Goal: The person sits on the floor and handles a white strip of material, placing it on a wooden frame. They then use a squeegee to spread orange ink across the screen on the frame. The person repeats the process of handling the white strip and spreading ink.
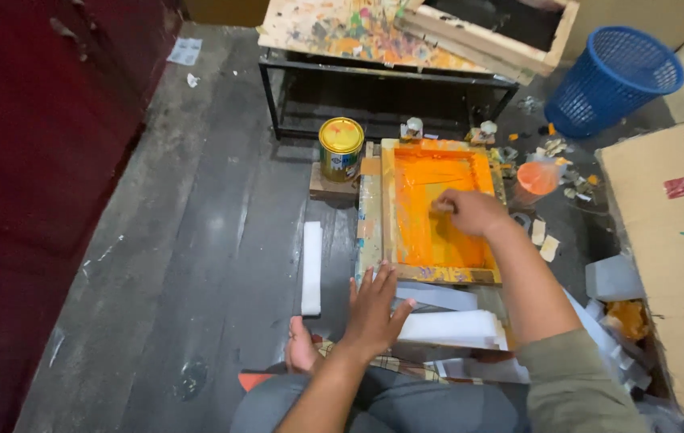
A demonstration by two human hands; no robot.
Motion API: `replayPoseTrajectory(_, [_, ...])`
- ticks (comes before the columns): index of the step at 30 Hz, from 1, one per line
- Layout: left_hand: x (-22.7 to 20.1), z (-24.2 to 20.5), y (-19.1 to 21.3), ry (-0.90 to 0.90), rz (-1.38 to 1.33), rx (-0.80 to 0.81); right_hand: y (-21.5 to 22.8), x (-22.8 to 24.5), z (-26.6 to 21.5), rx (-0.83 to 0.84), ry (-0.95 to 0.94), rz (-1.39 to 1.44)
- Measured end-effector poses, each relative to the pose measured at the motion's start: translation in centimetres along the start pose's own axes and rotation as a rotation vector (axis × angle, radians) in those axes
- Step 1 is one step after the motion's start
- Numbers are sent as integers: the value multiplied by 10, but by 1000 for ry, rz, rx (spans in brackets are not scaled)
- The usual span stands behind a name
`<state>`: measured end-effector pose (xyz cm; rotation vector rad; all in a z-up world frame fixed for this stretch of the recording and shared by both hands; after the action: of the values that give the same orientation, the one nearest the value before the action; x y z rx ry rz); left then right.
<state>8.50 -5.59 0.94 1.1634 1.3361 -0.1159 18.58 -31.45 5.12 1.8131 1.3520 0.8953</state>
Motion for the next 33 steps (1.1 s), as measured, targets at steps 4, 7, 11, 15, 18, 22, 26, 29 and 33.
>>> replayPoseTrajectory(4, [22, 17, -23, -18, 79, -75, -37, -14, 55, -220, -21, -3])
replayPoseTrajectory(7, [22, 18, -23, -57, 89, -102, -44, 2, 44, -465, -36, -17])
replayPoseTrajectory(11, [23, 15, -26, -83, 88, -114, -48, 8, 23, -480, 10, -24])
replayPoseTrajectory(15, [-4, 1, 2, 45, 69, 86, -62, -4, 31, -139, -29, -82])
replayPoseTrajectory(18, [-4, -11, 0, 46, 105, 121, -77, -5, 16, -21, -22, -81])
replayPoseTrajectory(22, [4, -21, -10, 55, 171, 120, -82, 9, -40, 86, -17, -16])
replayPoseTrajectory(26, [2, -35, -12, 32, 178, 75, -87, 27, -81, 83, 31, 97])
replayPoseTrajectory(29, [0, -39, -13, 37, 175, 68, -91, 31, -85, 31, 23, 28])
replayPoseTrajectory(33, [6, -29, -15, 33, 162, 80, -95, 21, -66, 45, 24, -69])
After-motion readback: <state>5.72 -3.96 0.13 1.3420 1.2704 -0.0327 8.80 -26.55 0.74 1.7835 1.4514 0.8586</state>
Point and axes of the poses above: each hand's wrist, its own z-axis towards the middle knuckle, its own y-axis out of the back of the hand, x = y × z, the point moved 4 cm from there along z, towards the middle knuckle, and after that the axes turned 10 degrees about x, right-handed, at the moved point
